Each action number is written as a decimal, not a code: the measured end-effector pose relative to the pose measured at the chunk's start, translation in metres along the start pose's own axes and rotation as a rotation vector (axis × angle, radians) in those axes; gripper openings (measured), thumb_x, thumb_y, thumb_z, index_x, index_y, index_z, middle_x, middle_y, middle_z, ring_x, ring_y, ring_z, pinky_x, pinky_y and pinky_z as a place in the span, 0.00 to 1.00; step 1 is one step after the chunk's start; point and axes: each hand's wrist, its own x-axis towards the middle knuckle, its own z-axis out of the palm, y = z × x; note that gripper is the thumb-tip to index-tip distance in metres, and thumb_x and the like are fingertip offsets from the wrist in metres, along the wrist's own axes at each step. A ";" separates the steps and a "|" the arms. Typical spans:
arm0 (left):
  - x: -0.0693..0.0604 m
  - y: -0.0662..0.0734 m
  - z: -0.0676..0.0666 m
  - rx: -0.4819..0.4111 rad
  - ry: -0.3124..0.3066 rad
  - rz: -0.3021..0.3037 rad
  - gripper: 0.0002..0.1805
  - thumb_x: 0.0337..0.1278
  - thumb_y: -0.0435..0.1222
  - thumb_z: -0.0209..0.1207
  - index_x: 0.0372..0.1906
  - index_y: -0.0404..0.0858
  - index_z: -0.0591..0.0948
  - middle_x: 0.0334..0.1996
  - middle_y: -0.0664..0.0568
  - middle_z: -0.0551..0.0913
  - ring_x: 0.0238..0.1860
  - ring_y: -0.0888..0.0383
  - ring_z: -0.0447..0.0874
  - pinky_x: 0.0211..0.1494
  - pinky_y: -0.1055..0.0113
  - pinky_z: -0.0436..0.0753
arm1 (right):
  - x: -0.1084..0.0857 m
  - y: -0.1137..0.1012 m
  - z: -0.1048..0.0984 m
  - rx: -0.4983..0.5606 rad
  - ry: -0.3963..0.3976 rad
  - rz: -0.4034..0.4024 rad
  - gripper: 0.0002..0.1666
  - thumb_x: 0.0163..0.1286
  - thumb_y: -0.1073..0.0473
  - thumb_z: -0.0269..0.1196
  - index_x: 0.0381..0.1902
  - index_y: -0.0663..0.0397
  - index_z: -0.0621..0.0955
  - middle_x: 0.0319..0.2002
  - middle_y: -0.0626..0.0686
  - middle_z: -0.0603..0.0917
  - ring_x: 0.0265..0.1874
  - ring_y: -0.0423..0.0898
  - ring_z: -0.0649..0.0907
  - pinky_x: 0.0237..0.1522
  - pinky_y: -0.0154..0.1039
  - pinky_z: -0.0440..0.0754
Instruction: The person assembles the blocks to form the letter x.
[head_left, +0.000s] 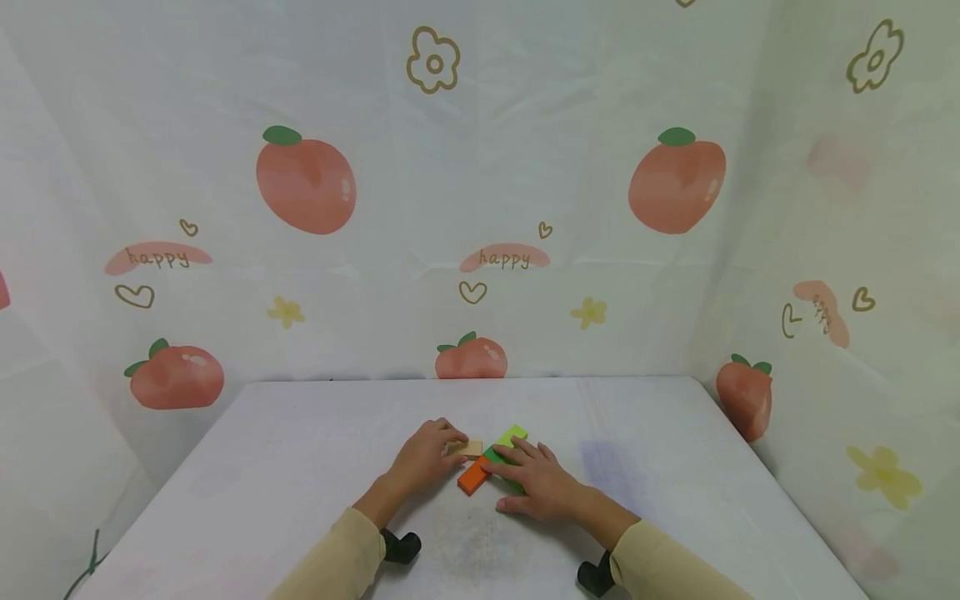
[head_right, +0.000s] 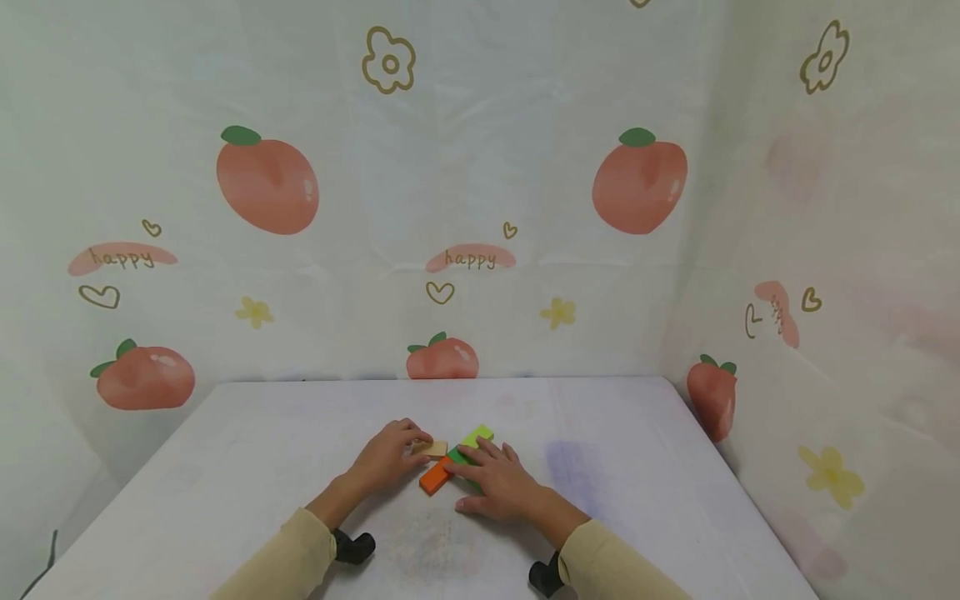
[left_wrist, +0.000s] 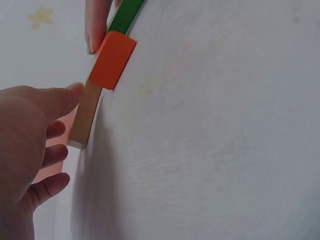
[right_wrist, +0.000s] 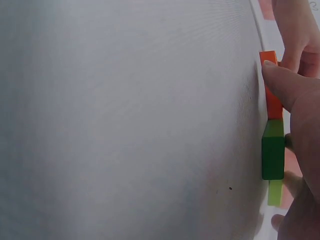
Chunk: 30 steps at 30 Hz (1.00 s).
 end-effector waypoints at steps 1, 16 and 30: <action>0.000 0.001 0.000 0.023 -0.009 0.017 0.14 0.55 0.45 0.67 0.45 0.46 0.86 0.39 0.57 0.78 0.41 0.58 0.73 0.45 0.62 0.77 | 0.000 0.000 0.000 -0.001 0.002 -0.002 0.36 0.68 0.36 0.59 0.71 0.33 0.68 0.73 0.50 0.62 0.72 0.60 0.57 0.63 0.69 0.53; -0.006 0.019 -0.008 0.199 -0.086 0.111 0.25 0.59 0.56 0.60 0.53 0.44 0.84 0.49 0.52 0.80 0.49 0.51 0.75 0.49 0.54 0.75 | -0.001 -0.002 -0.001 0.004 0.014 -0.015 0.36 0.67 0.38 0.60 0.71 0.36 0.68 0.72 0.51 0.63 0.71 0.60 0.57 0.63 0.69 0.53; -0.003 0.016 0.000 0.160 -0.203 0.130 0.32 0.62 0.57 0.57 0.65 0.43 0.75 0.65 0.48 0.72 0.65 0.47 0.67 0.63 0.48 0.68 | -0.001 0.002 0.001 0.006 0.013 -0.023 0.36 0.67 0.37 0.59 0.71 0.37 0.69 0.73 0.50 0.62 0.72 0.60 0.56 0.63 0.69 0.53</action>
